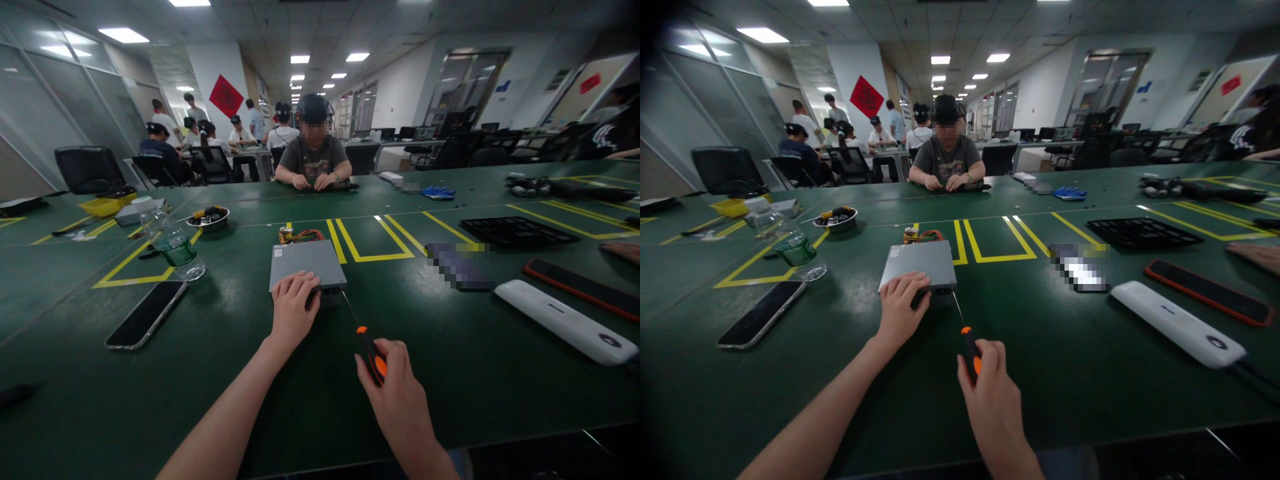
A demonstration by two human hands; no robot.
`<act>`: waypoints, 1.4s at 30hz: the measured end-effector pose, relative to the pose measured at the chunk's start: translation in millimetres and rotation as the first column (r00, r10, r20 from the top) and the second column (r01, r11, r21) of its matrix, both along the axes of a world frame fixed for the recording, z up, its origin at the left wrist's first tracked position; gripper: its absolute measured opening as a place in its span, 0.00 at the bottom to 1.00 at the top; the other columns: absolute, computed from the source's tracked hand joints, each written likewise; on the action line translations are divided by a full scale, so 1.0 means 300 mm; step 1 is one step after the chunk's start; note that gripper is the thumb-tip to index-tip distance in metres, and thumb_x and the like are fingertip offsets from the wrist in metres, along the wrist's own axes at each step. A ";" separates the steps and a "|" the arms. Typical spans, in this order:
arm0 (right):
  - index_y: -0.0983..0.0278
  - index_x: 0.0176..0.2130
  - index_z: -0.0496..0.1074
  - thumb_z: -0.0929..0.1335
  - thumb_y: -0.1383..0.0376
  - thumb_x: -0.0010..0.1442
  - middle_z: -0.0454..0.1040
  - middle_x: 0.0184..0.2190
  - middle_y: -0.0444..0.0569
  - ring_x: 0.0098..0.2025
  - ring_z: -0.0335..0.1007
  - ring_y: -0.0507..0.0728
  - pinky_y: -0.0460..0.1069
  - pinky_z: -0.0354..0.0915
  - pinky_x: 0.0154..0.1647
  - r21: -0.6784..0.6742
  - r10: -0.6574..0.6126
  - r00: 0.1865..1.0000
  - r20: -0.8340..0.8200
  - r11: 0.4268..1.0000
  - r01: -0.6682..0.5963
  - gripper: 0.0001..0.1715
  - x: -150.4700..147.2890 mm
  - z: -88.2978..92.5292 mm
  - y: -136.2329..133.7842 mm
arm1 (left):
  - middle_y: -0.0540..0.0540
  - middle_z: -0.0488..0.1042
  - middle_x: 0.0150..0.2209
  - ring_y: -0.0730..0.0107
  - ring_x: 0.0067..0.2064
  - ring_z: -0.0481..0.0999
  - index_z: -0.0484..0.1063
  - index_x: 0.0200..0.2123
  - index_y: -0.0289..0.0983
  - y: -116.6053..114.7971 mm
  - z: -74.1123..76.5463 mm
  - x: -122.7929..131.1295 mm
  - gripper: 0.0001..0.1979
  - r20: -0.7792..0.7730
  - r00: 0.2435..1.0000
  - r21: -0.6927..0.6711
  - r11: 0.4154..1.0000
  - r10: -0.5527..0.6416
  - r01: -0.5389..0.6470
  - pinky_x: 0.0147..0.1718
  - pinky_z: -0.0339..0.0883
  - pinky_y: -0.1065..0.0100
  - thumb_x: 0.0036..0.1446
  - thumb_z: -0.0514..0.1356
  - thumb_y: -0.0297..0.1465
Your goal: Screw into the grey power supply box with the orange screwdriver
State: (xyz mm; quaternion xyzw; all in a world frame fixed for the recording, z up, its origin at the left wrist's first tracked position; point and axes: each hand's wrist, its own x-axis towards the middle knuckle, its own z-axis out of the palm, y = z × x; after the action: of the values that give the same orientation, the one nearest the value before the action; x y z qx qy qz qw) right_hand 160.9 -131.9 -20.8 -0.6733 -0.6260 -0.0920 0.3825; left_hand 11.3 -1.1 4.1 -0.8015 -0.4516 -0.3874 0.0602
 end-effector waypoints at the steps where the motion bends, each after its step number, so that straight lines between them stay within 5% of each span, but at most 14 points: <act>1: 0.68 0.41 0.61 0.56 0.56 0.63 0.67 0.35 0.55 0.27 0.72 0.53 0.44 0.67 0.17 0.020 -0.001 1.000 0.020 1.000 0.001 0.17 -0.004 0.002 0.001 | 0.49 0.72 0.47 0.61 0.51 0.66 0.68 0.42 0.43 0.000 0.001 0.000 0.10 0.000 1.000 0.004 1.000 0.001 -0.001 0.48 0.54 0.57 0.55 0.56 0.30; 9: 0.69 0.42 0.64 0.58 0.66 0.62 0.70 0.29 0.50 0.24 0.70 0.50 0.42 0.64 0.18 0.074 0.004 0.981 0.195 0.997 -0.019 0.11 -0.008 0.030 -0.012 | 0.49 0.72 0.47 0.62 0.51 0.66 0.68 0.42 0.43 -0.001 0.003 -0.001 0.10 -0.004 1.000 0.000 1.000 -0.004 0.004 0.47 0.54 0.57 0.55 0.56 0.30; 12: 0.67 0.43 0.65 0.58 0.64 0.62 0.73 0.31 0.51 0.26 0.72 0.52 0.43 0.65 0.21 0.043 0.001 0.995 0.103 0.999 -0.006 0.13 -0.003 0.036 -0.013 | 0.49 0.72 0.47 0.61 0.51 0.65 0.68 0.42 0.43 0.004 -0.003 -0.001 0.11 0.000 1.000 0.007 1.000 -0.003 0.003 0.48 0.54 0.57 0.55 0.56 0.30; 18: 0.62 0.40 0.63 0.59 0.57 0.60 0.74 0.27 0.45 0.25 0.73 0.53 0.45 0.68 0.24 -0.226 -0.044 0.951 -0.306 0.974 -0.028 0.13 0.009 0.052 -0.002 | 0.48 0.73 0.46 0.61 0.50 0.67 0.68 0.41 0.42 0.008 -0.006 0.000 0.10 0.001 1.000 0.042 0.999 -0.011 0.011 0.47 0.54 0.57 0.55 0.56 0.30; 27: 0.65 0.38 0.65 0.55 0.58 0.63 0.67 0.32 0.50 0.22 0.69 0.49 0.41 0.60 0.13 -0.095 -0.043 0.999 0.000 0.995 0.043 0.18 -0.009 0.007 -0.007 | 0.48 0.73 0.46 0.61 0.51 0.66 0.68 0.42 0.43 0.005 -0.005 -0.002 0.10 -0.001 1.000 0.034 0.999 -0.012 0.012 0.47 0.53 0.57 0.55 0.56 0.30; 32: 0.63 0.36 0.65 0.58 0.57 0.61 0.68 0.26 0.45 0.24 0.67 0.50 0.44 0.62 0.21 -0.197 0.046 0.950 -0.309 0.974 -0.111 0.14 0.009 0.040 -0.008 | 0.48 0.73 0.46 0.60 0.50 0.66 0.68 0.42 0.42 0.004 -0.002 -0.001 0.10 -0.002 1.000 0.034 0.999 -0.014 0.014 0.47 0.54 0.57 0.55 0.56 0.29; 34: 0.63 0.34 0.64 0.59 0.56 0.60 0.66 0.22 0.42 0.22 0.64 0.49 0.43 0.59 0.21 -0.268 0.025 0.856 -0.516 0.945 -0.189 0.13 0.014 0.054 -0.003 | 0.48 0.73 0.46 0.60 0.50 0.66 0.68 0.42 0.42 0.004 -0.002 -0.001 0.10 -0.008 1.000 0.032 0.999 -0.014 0.014 0.47 0.54 0.57 0.55 0.56 0.30; 36: 0.63 0.32 0.63 0.61 0.54 0.59 0.64 0.20 0.40 0.18 0.57 0.46 0.42 0.53 0.16 -0.293 -0.024 0.662 -0.749 0.908 -0.299 0.15 0.017 0.061 0.004 | 0.48 0.73 0.46 0.61 0.50 0.66 0.68 0.42 0.42 0.004 -0.003 -0.002 0.10 -0.011 1.000 0.031 0.999 -0.011 0.011 0.47 0.54 0.57 0.55 0.56 0.29; 39: 0.64 0.31 0.63 0.64 0.51 0.55 0.63 0.18 0.38 0.12 0.46 0.42 0.40 0.41 0.12 -0.175 -0.098 0.188 -0.977 0.872 -0.457 0.18 0.019 0.062 0.017 | 0.48 0.73 0.46 0.61 0.50 0.66 0.68 0.42 0.42 0.004 -0.003 -0.002 0.10 -0.013 1.000 0.035 0.999 -0.008 0.008 0.47 0.54 0.57 0.55 0.56 0.29; 42: 0.67 0.31 0.65 0.68 0.54 0.50 0.63 0.17 0.37 0.10 0.41 0.39 0.39 0.37 0.11 -0.012 -0.144 -0.234 -0.962 0.874 -0.485 0.18 0.026 0.063 0.025 | 0.48 0.73 0.46 0.60 0.50 0.66 0.68 0.42 0.42 0.003 -0.001 0.000 0.10 -0.011 1.000 0.038 0.999 -0.010 0.010 0.47 0.54 0.57 0.55 0.56 0.30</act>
State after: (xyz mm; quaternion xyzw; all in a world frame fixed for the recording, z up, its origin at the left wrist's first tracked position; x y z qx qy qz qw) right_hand 168.6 -124.5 -1.9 -0.4508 -0.1879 0.6494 0.5829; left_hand 11.2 -0.2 3.7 -0.8046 -0.4396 -0.3918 0.0761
